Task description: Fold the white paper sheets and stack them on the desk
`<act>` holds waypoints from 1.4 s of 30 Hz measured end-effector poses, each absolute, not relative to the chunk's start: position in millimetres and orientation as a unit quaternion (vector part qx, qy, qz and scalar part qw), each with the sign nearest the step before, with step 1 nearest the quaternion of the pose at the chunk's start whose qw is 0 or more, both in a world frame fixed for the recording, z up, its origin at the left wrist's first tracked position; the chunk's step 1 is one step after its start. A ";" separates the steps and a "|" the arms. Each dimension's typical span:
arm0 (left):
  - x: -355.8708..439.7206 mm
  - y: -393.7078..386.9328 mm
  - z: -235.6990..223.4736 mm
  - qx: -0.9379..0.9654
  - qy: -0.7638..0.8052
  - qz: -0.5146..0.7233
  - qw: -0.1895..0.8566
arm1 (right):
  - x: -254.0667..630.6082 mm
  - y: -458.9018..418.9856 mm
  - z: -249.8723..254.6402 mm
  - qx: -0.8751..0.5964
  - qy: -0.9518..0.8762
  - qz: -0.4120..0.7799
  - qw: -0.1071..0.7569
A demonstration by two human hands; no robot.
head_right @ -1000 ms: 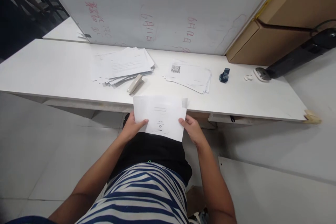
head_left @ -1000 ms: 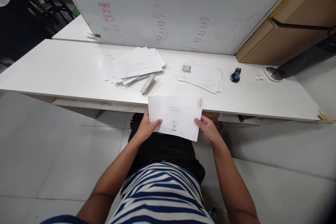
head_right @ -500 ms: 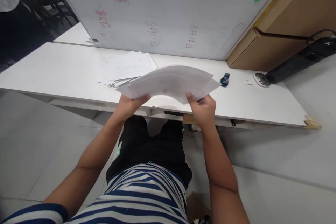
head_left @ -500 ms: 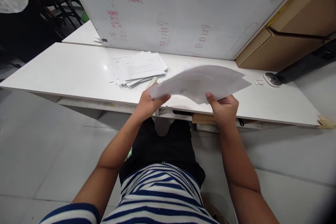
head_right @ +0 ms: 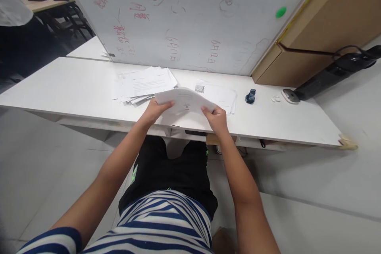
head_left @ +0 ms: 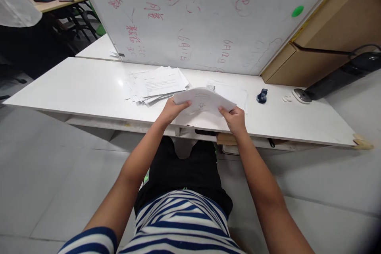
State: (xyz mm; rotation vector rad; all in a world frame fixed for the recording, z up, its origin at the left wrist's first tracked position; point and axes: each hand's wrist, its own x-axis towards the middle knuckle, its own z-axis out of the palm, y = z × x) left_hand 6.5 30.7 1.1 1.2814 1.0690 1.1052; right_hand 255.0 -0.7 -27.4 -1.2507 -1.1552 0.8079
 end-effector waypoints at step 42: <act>-15.6 -10.2 -3.9 0.518 0.448 0.333 0.648 | 261.8 -69.2 -30.5 -0.587 -0.421 0.488 0.489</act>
